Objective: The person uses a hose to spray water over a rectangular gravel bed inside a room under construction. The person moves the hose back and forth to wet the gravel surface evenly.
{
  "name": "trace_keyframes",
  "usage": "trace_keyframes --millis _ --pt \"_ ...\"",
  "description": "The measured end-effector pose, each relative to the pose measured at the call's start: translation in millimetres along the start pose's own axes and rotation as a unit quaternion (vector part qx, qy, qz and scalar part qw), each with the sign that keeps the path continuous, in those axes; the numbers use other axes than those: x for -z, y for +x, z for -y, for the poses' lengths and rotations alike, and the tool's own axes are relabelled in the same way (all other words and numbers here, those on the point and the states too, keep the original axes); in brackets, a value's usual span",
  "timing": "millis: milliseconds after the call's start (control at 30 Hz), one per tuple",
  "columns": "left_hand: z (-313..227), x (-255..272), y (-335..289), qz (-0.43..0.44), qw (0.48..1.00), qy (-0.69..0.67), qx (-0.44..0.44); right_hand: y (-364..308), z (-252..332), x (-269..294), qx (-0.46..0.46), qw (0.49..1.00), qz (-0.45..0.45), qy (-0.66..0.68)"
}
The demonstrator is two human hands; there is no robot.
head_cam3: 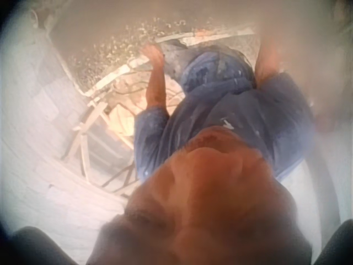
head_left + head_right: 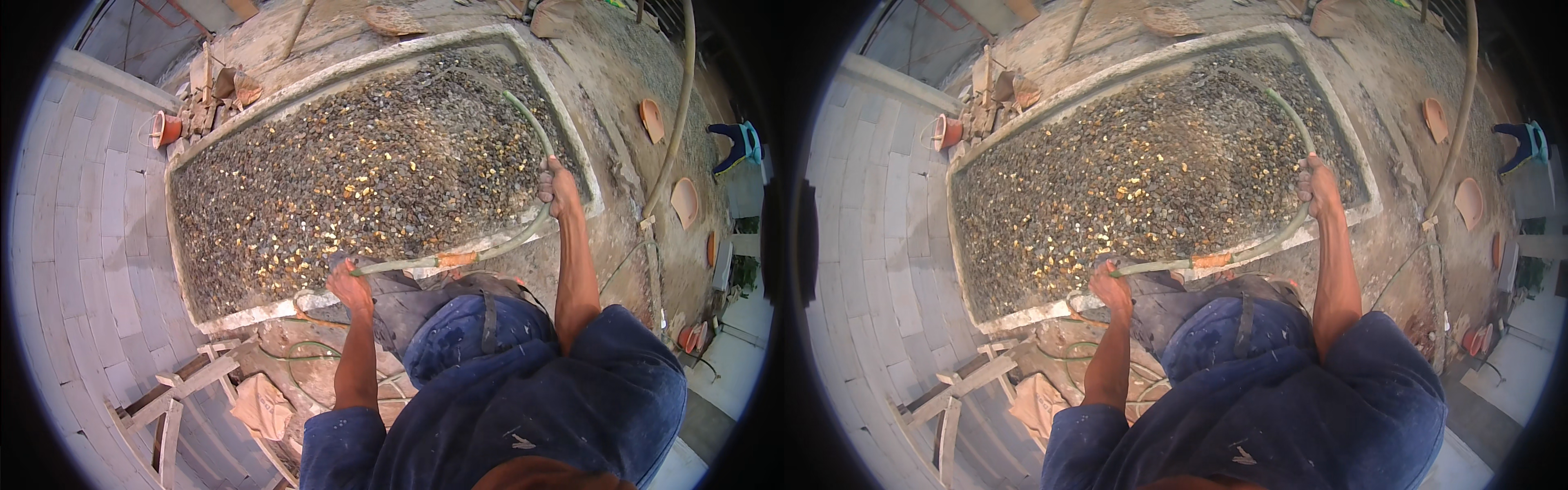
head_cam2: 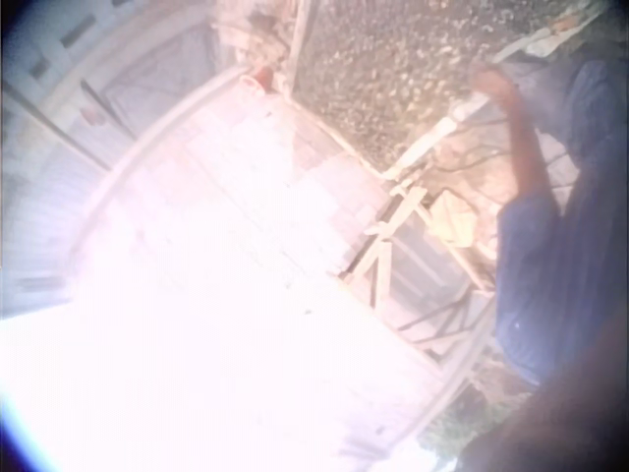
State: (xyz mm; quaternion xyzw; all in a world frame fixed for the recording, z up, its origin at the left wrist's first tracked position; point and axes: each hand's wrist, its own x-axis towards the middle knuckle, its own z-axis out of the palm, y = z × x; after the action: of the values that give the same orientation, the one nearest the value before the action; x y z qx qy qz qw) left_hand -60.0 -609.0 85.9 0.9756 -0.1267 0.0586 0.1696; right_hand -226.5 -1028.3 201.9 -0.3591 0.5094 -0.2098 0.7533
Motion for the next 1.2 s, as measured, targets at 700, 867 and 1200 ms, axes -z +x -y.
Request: trace_keyframes --millis 700,867,1200 --pt "-13.9 4.7 -2.2 -0.001 1.000 -0.002 0.023 -21.1 9.7 7.1 0.093 0.994 -0.048 0.043" --pt "-17.4 6.8 -2.0 -0.004 1.000 0.010 0.019 -18.3 6.5 11.6 0.092 0.992 -0.060 0.057" --pt "-10.8 -1.1 -1.5 0.002 0.999 0.044 0.004 -11.4 6.3 16.6 0.051 0.990 -0.064 0.119"
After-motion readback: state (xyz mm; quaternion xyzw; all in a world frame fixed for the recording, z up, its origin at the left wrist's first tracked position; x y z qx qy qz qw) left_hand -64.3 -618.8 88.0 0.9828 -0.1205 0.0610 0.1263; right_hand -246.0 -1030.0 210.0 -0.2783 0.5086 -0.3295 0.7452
